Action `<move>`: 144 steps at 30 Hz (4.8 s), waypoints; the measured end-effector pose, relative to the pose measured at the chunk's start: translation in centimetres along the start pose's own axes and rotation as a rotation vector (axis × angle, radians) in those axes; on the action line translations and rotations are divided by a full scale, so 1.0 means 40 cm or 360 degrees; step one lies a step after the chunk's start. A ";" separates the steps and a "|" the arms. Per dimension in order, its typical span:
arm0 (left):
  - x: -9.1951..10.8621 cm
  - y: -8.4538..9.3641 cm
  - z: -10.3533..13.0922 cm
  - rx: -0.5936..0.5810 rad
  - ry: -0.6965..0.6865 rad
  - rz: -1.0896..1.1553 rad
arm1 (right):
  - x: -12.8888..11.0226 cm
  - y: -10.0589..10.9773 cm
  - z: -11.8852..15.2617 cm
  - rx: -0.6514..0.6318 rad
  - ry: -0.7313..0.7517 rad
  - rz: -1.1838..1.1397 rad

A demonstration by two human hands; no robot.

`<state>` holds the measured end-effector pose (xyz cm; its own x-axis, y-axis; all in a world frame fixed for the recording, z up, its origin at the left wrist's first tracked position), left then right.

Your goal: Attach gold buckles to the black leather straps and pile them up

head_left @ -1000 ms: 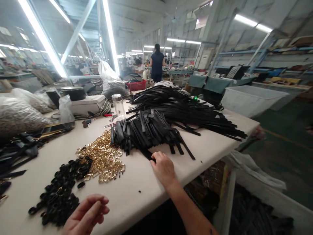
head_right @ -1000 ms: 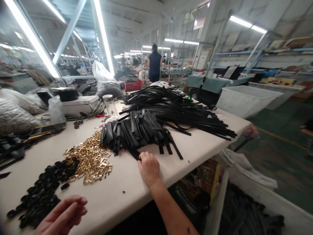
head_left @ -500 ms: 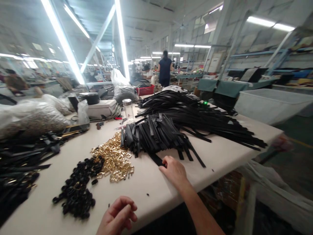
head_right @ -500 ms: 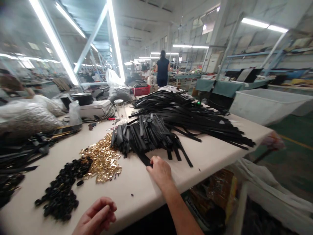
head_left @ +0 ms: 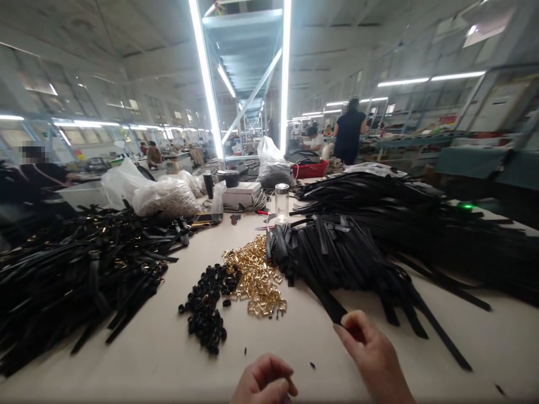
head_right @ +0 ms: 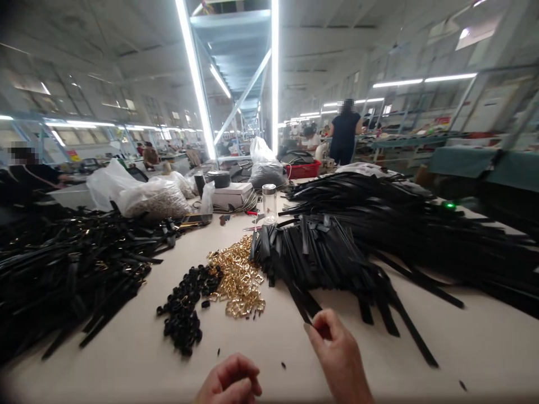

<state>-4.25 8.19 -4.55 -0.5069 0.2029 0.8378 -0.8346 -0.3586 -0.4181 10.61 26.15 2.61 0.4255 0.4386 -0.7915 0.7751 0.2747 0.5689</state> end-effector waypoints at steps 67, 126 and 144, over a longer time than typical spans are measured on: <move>0.162 -0.038 0.080 0.0157 -0.0201 -0.0497 | -0.283 -0.054 0.211 -0.0263 0.0646 -0.0202; 0.112 -0.007 0.061 0.0305 0.0067 0.0329 | -0.311 -0.066 0.224 0.0047 0.0832 -0.0079; 0.110 -0.028 0.099 -0.0052 0.0017 -0.0497 | -0.277 -0.104 0.283 -0.0192 0.0883 -0.0096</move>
<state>-4.72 5.89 0.99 -0.2273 0.3084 0.9237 -0.9567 -0.2479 -0.1527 7.94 10.48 6.47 0.0481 0.7941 -0.6059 0.7179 0.3943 0.5737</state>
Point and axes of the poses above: each hand's wrist, its own z-axis away from the middle knuckle, its own y-axis out of the back of the hand, x = y × z, the point moved 9 cm from there along -z, towards the middle knuckle, and after that the axes turned 1 degree about y, right-handed, at the moved point
